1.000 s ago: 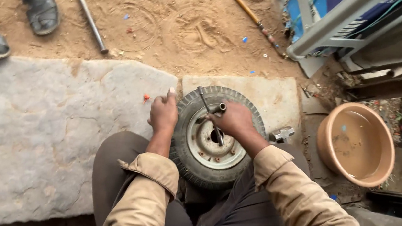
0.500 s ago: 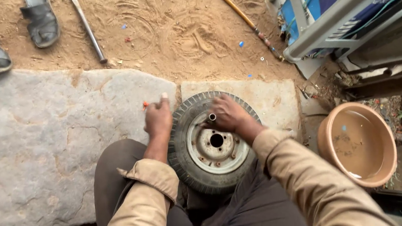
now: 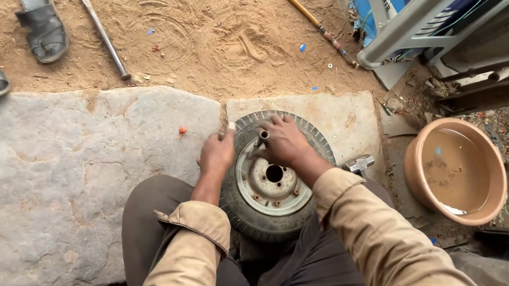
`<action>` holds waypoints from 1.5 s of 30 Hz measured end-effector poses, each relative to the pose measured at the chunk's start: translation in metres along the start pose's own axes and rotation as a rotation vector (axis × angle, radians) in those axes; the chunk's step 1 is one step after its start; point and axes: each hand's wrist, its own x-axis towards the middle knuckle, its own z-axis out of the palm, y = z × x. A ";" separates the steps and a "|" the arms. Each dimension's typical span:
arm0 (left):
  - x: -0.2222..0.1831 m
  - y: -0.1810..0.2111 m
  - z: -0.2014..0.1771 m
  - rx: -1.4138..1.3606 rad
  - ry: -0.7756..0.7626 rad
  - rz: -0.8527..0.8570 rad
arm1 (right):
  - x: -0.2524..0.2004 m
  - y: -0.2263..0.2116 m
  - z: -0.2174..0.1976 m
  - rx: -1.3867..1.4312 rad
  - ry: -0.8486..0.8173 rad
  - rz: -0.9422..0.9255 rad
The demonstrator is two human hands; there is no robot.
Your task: Repairing a small motorcycle or scooter tire by removing and inspecting the valve and rim components.
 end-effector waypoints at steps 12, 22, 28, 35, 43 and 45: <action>-0.001 -0.010 0.000 0.032 0.150 0.006 | 0.015 -0.028 -0.030 0.101 -0.780 0.592; 0.011 -0.047 0.085 -0.687 -0.284 -0.270 | 0.034 0.000 -0.049 0.251 -0.793 0.487; -0.025 -0.040 0.121 -1.127 -0.607 -0.286 | 0.066 0.033 -0.006 -0.052 -0.271 -0.657; 0.021 -0.045 0.073 -0.171 -0.447 -0.025 | 0.039 0.037 -0.013 -0.216 -0.689 -0.356; 0.011 -0.010 0.038 0.078 0.213 -0.006 | -0.030 -0.019 0.030 0.037 -0.681 0.533; 0.026 -0.024 0.060 -0.142 0.456 0.062 | -0.033 -0.014 0.036 0.445 -0.244 0.396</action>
